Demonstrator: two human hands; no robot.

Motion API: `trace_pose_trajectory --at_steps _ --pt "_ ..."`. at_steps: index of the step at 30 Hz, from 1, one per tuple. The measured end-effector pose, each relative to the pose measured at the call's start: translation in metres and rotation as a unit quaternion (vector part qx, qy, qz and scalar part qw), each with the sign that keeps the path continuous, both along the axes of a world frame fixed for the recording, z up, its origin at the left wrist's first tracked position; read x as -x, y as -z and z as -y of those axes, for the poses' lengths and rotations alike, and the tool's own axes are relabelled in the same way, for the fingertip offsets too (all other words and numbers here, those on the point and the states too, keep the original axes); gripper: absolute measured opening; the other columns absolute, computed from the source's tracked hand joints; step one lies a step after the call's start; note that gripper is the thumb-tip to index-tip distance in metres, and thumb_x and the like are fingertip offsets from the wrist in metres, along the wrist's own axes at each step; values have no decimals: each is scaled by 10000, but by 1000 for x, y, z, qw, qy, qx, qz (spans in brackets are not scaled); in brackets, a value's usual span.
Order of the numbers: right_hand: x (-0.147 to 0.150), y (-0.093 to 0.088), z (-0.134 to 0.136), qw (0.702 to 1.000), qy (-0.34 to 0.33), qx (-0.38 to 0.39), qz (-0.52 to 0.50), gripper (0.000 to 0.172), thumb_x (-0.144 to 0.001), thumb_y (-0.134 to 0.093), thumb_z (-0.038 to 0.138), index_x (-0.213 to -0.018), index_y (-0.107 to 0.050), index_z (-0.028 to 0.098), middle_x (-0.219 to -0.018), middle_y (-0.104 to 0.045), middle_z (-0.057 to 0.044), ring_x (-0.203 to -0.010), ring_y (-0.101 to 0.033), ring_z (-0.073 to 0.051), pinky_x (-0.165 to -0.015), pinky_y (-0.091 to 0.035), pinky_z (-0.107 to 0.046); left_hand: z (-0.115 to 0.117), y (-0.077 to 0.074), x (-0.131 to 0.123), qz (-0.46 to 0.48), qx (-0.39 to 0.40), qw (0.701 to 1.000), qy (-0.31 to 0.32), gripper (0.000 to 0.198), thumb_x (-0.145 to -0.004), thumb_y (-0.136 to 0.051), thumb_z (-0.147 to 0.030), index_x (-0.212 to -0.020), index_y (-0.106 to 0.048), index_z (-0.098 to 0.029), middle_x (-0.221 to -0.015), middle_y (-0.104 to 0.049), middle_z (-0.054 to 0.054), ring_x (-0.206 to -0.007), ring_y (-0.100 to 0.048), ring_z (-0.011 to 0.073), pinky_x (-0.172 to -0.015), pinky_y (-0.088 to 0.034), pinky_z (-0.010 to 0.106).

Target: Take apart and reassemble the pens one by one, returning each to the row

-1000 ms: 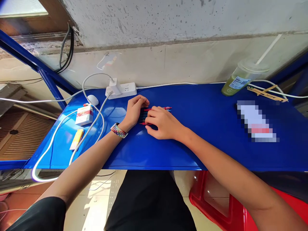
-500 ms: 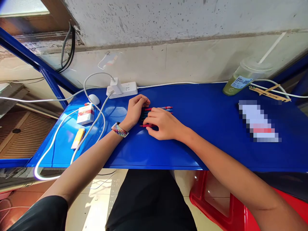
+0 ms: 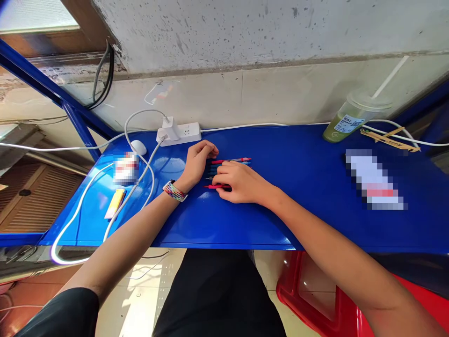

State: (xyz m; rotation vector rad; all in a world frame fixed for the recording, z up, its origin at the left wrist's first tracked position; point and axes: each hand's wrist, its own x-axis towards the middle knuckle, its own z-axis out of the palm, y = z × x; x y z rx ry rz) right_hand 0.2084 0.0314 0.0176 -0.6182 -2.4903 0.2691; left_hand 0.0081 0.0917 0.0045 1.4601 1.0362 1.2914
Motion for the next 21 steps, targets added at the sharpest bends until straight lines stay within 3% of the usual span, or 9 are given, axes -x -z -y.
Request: trace_pose_trajectory --at_steps 5,8,11,13,18,21 --pt "-5 0 -1 999 40 -10 -13 152 -1027 -719 170 -1048 -865 208 -965 -777 -60 -844 -691 -216 -806 -536 -376 0 1 1 -21 -19 1000 10 255 -1008 -622 -255 -779 -723 -204 -840 -741 37 -817 -661 159 -814 -562 296" --pt "-6 -4 0 997 63 -25 -35 171 -1061 -717 199 -1122 -877 214 -994 -785 -50 -761 -660 -170 -733 -514 -341 1 0 2 -12 -30 999 31 357 -1092 -596 -392 -815 -722 -207 -865 -746 54 -833 -674 174 -830 -572 319" --pt "-8 -5 -1 991 102 -47 -68 220 -1103 -691 219 -1220 -877 216 -1051 -782 -62 -728 -645 -151 -672 -501 -320 5 -5 5 -41 -91 993 66 519 -1172 -498 -560 -863 -724 -210 -914 -764 78 -886 -699 200 -886 -578 358" --pt "-9 -4 -3 985 133 -55 -93 221 -1106 -689 225 -1231 -872 219 -1061 -774 -71 -750 -659 -164 -670 -508 -325 9 -9 9 -104 -150 980 84 523 -1186 -489 -590 -926 -737 -210 -964 -785 84 -927 -710 217 -912 -565 379" --pt "-11 3 -13 972 177 -19 -155 171 -1085 -693 218 -1134 -857 230 -1008 -755 -62 -790 -692 -188 -711 -547 -342 13 -13 16 -263 -250 925 112 349 -1151 -617 -510 -1146 -794 -209 -1093 -848 94 -989 -717 258 -960 -557 429" --pt "-12 4 -19 963 197 10 -181 125 -1065 -716 241 -1109 -833 228 -1018 -763 -66 -785 -692 -194 -725 -559 -352 13 -12 14 -235 -226 939 109 263 -1138 -647 -392 -1242 -804 -209 -1185 -865 92 -1031 -763 245 -986 -598 414"
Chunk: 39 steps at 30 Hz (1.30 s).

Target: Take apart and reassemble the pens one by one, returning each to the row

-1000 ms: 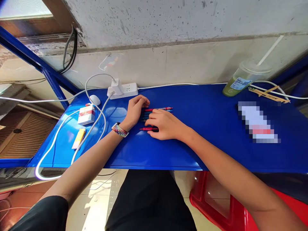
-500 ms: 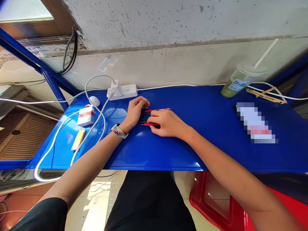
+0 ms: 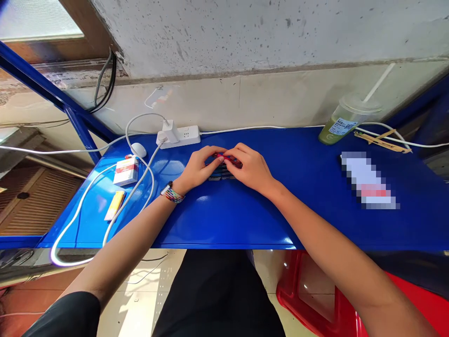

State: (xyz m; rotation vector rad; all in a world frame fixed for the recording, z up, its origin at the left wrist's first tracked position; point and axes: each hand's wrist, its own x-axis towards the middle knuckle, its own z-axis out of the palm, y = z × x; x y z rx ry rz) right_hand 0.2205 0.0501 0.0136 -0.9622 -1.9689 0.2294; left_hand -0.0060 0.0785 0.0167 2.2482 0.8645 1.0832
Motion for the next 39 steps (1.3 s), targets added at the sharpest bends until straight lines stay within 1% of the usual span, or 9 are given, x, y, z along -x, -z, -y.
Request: trace_pose_trajectory --at_steps 4,8,10,14,18,22,32,35,39 --pt "-7 -1 -11 996 20 81 -44 137 -1020 -787 365 -991 -783 231 -871 -748 -38 -692 -646 -188 -685 -531 -355 -2 1 -3 86 105 991 8 202 -1133 -648 -321 -1191 -803 -207 -1054 -860 61 -957 -816 196 -887 -662 338" --pt "-19 -2 -24 967 2 225 -120 216 -988 -768 438 -931 -798 232 -747 -726 -23 -680 -675 -202 -675 -527 -356 -11 3 1 125 107 985 -41 161 -1121 -683 -282 -1191 -811 -211 -1024 -876 62 -973 -836 190 -936 -660 351" --pt "-24 -3 -29 951 -17 255 -171 205 -932 -798 427 -952 -822 225 -754 -728 -22 -687 -679 -196 -672 -539 -349 -17 5 4 144 107 982 -63 156 -1120 -692 -279 -1195 -813 -216 -1008 -878 62 -980 -841 194 -957 -654 364" --pt "-27 -5 -33 925 -37 279 -255 216 -848 -854 392 -977 -853 219 -779 -746 -15 -642 -653 -160 -632 -550 -325 -24 9 8 183 127 972 -69 134 -1101 -708 -258 -1173 -812 -217 -1041 -878 67 -1013 -848 192 -982 -658 364" --pt "-24 -5 -33 909 -40 284 -304 238 -790 -918 361 -976 -867 222 -800 -770 -16 -640 -654 -154 -626 -583 -327 -25 8 8 212 174 960 -51 127 -1073 -721 -236 -1141 -820 -194 -979 -864 63 -841 -800 149 -852 -663 314" --pt "-24 -1 -35 911 -33 262 -318 253 -791 -948 376 -987 -887 227 -820 -786 -27 -668 -670 -159 -648 -596 -338 -24 6 7 234 199 950 -46 120 -1050 -743 -237 -1107 -830 -175 -898 -849 52 -722 -754 123 -782 -658 291" --pt "-21 0 -36 906 -35 240 -347 299 -769 -984 414 -1006 -918 244 -860 -815 -30 -707 -706 -171 -745 -636 -380 -23 7 7 265 256 929 -42 179 -1029 -803 -297 -1136 -821 -155 -909 -863 79 -734 -802 145 -757 -708 313" --pt "-18 -1 -34 873 -52 282 -394 312 -731 -1002 389 -993 -917 241 -843 -799 -21 -700 -692 -153 -724 -624 -354 -24 8 7 259 232 937 -39 192 -1051 -783 -326 -1149 -810 -163 -906 -854 76 -744 -806 149 -761 -704 314" --pt "-17 -2 -33 846 -64 326 -417 305 -714 -999 386 -965 -906 240 -817 -773 -15 -681 -665 -145 -687 -618 -345 -20 6 7 193 121 972 -61 172 -1023 -831 -339 -1130 -815 -205 -1013 -868 69 -809 -818 156 -810 -694 317"
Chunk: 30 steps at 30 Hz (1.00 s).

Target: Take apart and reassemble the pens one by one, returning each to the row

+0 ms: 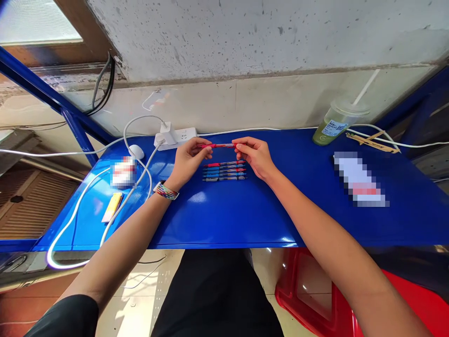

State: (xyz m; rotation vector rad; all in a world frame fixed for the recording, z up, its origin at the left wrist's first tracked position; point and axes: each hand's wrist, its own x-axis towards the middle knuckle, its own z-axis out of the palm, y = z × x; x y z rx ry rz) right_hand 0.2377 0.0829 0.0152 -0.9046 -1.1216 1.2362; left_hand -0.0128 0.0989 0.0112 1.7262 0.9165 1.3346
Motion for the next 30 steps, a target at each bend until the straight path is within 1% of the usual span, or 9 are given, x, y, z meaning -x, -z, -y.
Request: trace_pose_trajectory --at_steps 3,8,14,18,21,23,27,29,30 --pt "-1 -1 1 1000 -4 1 -8 276 -751 -978 390 -971 -906 240 -814 -781 -25 -688 -686 -151 -690 -623 -341 7 -3 -1 -61 -68 996 -11 172 -1015 -848 -338 -1132 -845 -212 -1106 -881 74 -840 -823 162 -826 -682 322" --pt "0 -3 3 1000 -3 -5 10 335 -741 -1018 436 -987 -895 244 -836 -811 -34 -709 -732 -175 -755 -672 -382 11 -6 -2 -77 -94 992 -37 145 -1042 -817 -333 -1118 -876 -225 -1023 -887 62 -708 -789 146 -744 -655 314" --pt "2 -2 4 1000 -6 -5 15 403 -717 -1056 476 -1008 -906 239 -843 -828 -37 -716 -751 -176 -781 -687 -391 8 -6 -1 -39 -34 998 -22 195 -1011 -847 -417 -1056 -886 -232 -853 -840 38 -628 -769 151 -672 -634 322" --pt "3 -3 6 1000 -11 -16 9 416 -704 -1076 464 -1012 -910 238 -856 -844 -39 -715 -759 -174 -783 -686 -389 7 -6 -3 4 34 999 1 359 -1020 -834 -576 -913 -839 -233 -705 -761 18 -505 -694 130 -521 -542 289" --pt "3 -4 7 1000 -15 -14 10 417 -715 -1062 478 -1023 -908 243 -858 -838 -33 -703 -752 -173 -781 -691 -397 5 -6 -2 2 49 999 7 492 -1030 -797 -676 -825 -794 -229 -657 -724 22 -486 -667 121 -484 -498 273" --pt "2 -4 6 1000 -12 -17 20 419 -731 -1047 485 -1037 -899 240 -864 -831 -31 -710 -753 -174 -785 -694 -399 4 -6 -1 -1 44 999 8 463 -1032 -796 -673 -914 -814 -226 -688 -729 21 -515 -673 122 -511 -519 272" --pt "-2 -1 1 999 6 -18 32 402 -769 -1013 485 -1052 -870 238 -880 -819 -32 -723 -754 -171 -777 -690 -386 1 -4 1 -17 9 1000 3 386 -948 -920 -518 -1210 -826 -250 -903 -793 23 -657 -736 137 -638 -599 286" --pt "-3 0 -1 999 7 -15 33 380 -775 -1003 472 -1048 -867 245 -875 -811 -28 -728 -749 -170 -773 -687 -382 -1 -1 2 -33 9 999 -3 323 -1002 -862 -552 -1074 -843 -238 -850 -781 28 -652 -716 134 -630 -577 285" --pt "-4 0 -1 999 5 -15 34 368 -776 -1001 463 -1045 -870 249 -869 -808 -26 -730 -747 -171 -771 -685 -380 -1 0 2 -37 16 999 -7 388 -1052 -791 -602 -956 -833 -228 -770 -754 29 -621 -689 130 -608 -556 284"
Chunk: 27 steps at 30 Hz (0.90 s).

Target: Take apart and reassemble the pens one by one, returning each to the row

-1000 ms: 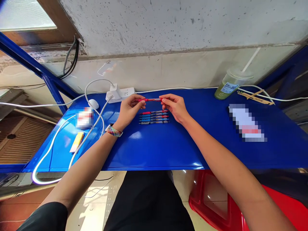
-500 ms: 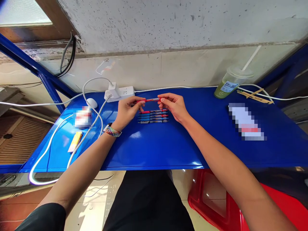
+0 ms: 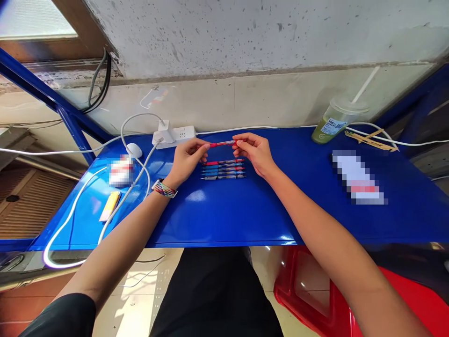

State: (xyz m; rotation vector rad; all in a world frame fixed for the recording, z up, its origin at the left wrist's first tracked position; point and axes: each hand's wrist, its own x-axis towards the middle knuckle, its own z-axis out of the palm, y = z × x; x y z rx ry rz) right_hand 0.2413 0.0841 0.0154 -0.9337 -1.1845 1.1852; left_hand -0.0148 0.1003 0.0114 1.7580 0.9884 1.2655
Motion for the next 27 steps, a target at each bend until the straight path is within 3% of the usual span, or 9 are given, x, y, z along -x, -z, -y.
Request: trace_pose_trajectory --at_steps 2,7,9,12,16,18,20,22,27 --pt "0 0 0 1000 -2 -2 -1 341 -775 -999 441 -1034 -879 254 -860 -808 -23 -727 -739 -169 -762 -680 -373 -2 2 1 2 18 1000 -6 565 -1122 -650 -678 -819 -793 -223 -639 -683 26 -566 -643 129 -568 -521 284" --pt "0 -2 0 1000 17 -8 -18 308 -771 -991 408 -1014 -879 255 -853 -814 -23 -720 -727 -165 -745 -670 -358 -4 3 2 29 4 1000 0 379 -962 -901 -563 -1188 -825 -268 -805 -761 -1 -640 -702 134 -624 -584 285" --pt "0 -1 -1 1000 22 -8 -14 307 -775 -983 412 -1018 -877 258 -854 -811 -21 -730 -727 -168 -752 -674 -363 -5 4 2 15 1 1000 -8 396 -1023 -813 -641 -1002 -828 -246 -757 -749 17 -629 -686 128 -611 -563 280" --pt "-1 -1 -2 1000 20 -8 -10 285 -789 -968 399 -1021 -882 259 -850 -805 -21 -740 -728 -168 -755 -674 -360 -6 5 1 13 25 999 -16 653 -1123 -578 -765 -829 -798 -225 -624 -684 34 -573 -647 126 -563 -519 278" --pt "0 0 -2 999 20 -7 -29 247 -787 -973 345 -997 -888 249 -842 -812 -24 -714 -725 -154 -734 -662 -335 -6 3 1 53 16 998 -12 437 -923 -928 -629 -1132 -835 -256 -784 -762 3 -621 -684 127 -575 -556 266" --pt "1 0 -1 999 20 -6 -34 230 -779 -971 322 -982 -895 244 -827 -812 -24 -703 -725 -148 -721 -655 -319 -7 3 2 37 4 999 -18 392 -980 -874 -628 -955 -824 -240 -729 -742 5 -597 -661 112 -574 -535 255" --pt "2 -1 0 999 19 -3 -34 223 -774 -966 312 -976 -902 241 -813 -811 -22 -696 -727 -145 -708 -650 -309 -9 5 3 0 0 999 -32 614 -1114 -681 -667 -696 -735 -221 -574 -645 7 -534 -605 95 -566 -498 247" --pt "3 -2 0 999 19 -2 -37 222 -769 -964 308 -971 -905 236 -807 -809 -24 -689 -725 -144 -697 -646 -302 -12 7 4 -19 -2 999 -48 703 -1160 -609 -654 -615 -677 -215 -503 -578 -1 -493 -562 84 -555 -476 240" --pt "-3 -6 -3 997 42 21 -66 179 -773 -957 299 -920 -886 227 -773 -774 -18 -664 -689 -130 -659 -627 -281 -19 10 6 54 5 997 -61 193 -1054 -827 -379 -963 -794 -212 -799 -764 17 -674 -747 115 -557 -554 206"
